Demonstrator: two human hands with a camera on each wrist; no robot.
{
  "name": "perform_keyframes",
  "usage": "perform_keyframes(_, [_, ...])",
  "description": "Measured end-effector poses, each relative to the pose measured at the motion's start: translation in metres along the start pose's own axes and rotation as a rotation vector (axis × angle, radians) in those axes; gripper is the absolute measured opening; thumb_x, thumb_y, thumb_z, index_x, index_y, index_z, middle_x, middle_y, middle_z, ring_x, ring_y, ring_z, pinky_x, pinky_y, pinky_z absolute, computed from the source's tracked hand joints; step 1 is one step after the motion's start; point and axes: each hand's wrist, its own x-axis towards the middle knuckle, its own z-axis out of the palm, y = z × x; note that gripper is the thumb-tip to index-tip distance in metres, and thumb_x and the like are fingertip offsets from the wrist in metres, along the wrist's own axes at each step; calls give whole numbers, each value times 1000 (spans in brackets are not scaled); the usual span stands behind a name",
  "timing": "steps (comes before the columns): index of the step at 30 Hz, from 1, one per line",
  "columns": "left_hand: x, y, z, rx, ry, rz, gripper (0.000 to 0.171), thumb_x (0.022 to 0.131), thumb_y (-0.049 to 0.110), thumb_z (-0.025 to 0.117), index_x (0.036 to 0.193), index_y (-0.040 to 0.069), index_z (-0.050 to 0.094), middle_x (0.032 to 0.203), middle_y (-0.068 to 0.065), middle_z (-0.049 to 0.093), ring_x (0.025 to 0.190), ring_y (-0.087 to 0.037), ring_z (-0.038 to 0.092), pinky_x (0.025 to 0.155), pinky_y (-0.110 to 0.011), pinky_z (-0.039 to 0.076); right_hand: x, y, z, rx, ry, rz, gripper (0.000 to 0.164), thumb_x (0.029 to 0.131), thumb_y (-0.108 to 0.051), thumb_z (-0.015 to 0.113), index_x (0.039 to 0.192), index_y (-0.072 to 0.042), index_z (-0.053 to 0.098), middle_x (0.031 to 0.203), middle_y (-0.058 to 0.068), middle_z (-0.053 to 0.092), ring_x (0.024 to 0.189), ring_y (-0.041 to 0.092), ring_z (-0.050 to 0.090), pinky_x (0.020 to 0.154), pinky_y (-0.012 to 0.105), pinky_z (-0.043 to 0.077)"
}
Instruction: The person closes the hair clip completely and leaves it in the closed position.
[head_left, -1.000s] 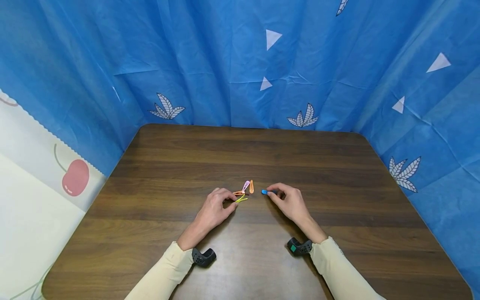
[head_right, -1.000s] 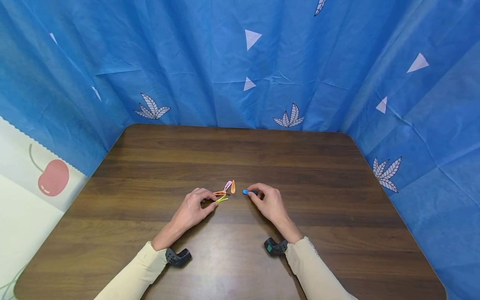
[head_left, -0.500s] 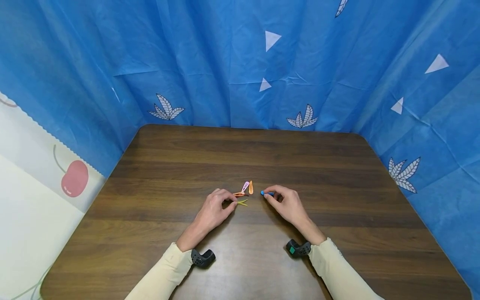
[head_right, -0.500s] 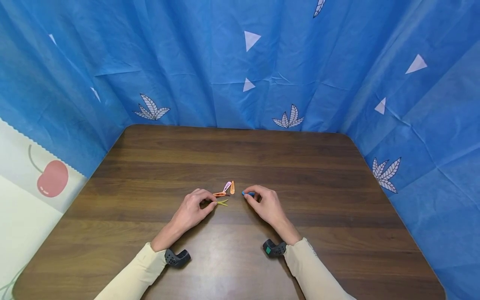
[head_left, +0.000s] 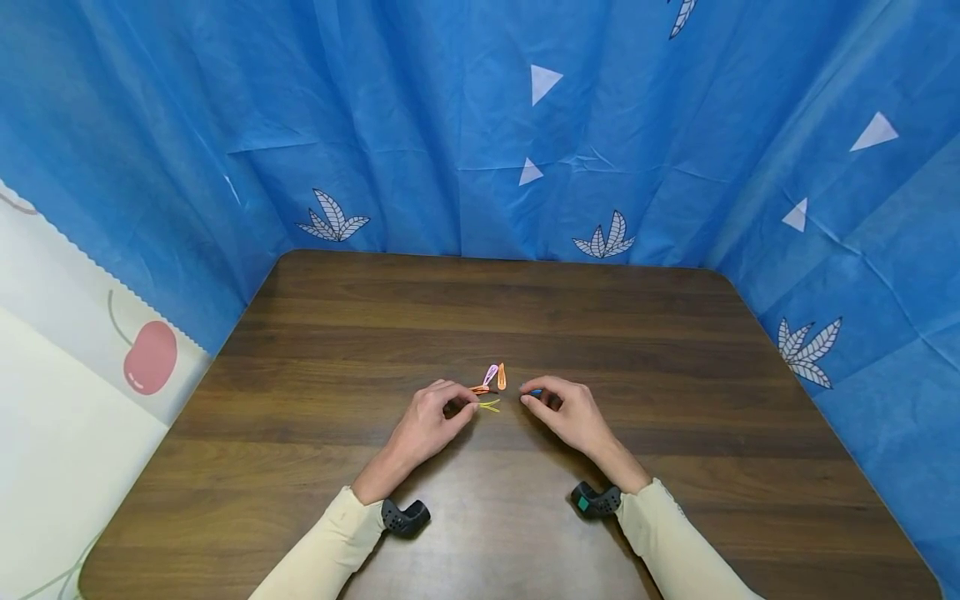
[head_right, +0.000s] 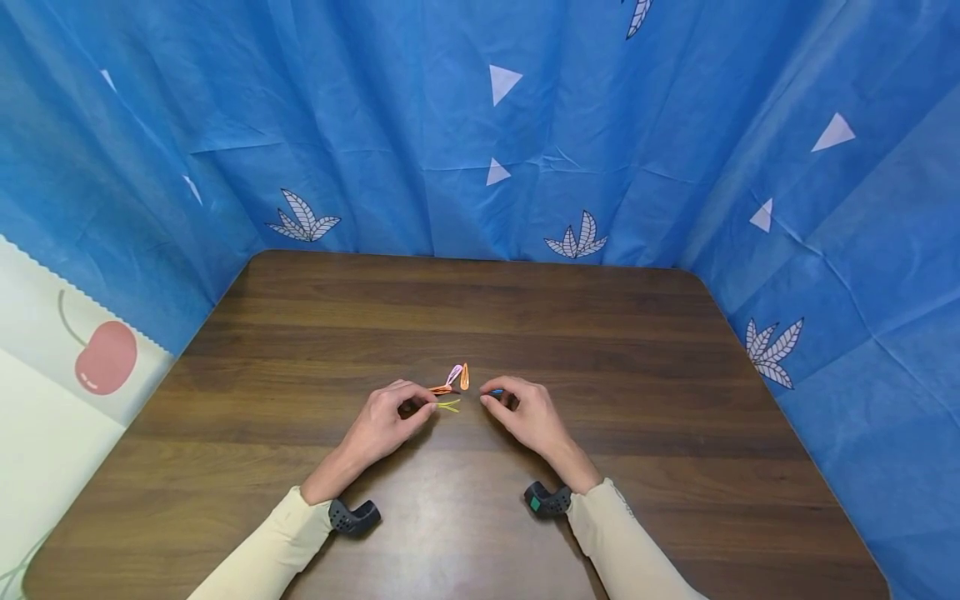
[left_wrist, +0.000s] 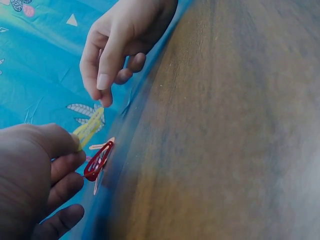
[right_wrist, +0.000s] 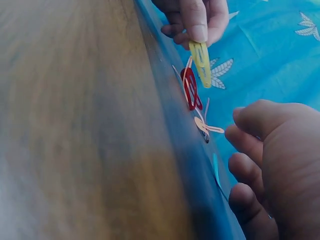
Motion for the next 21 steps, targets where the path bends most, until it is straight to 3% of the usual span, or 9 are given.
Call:
perform_keyframes(10, [0, 2, 0, -65, -10, -3, 4, 88, 17, 71, 90, 21, 71, 84, 12, 65, 77, -9, 60, 68, -29, 51, -2, -8, 2, 105, -109, 20, 21, 88, -36, 69, 107, -27, 70, 74, -11, 62, 54, 6, 51, 47, 23, 42])
perform_keyframes(17, [0, 4, 0, -108, -20, -4, 5, 88, 19, 71, 90, 23, 71, 85, 11, 64, 75, -7, 60, 65, -27, 51, -2, -45, -5, 159, -107, 9, 24, 83, -11, 75, 106, -8, 70, 71, 2, 63, 51, 13, 47, 46, 17, 34])
perform_keyframes(21, [-1, 4, -1, -109, -32, 19, 5, 88, 20, 71, 91, 24, 71, 85, 12, 63, 75, -9, 60, 65, -26, 51, -3, -45, -5, 163, -120, 12, 25, 84, -13, 75, 107, -7, 70, 70, 2, 62, 51, 12, 47, 47, 16, 34])
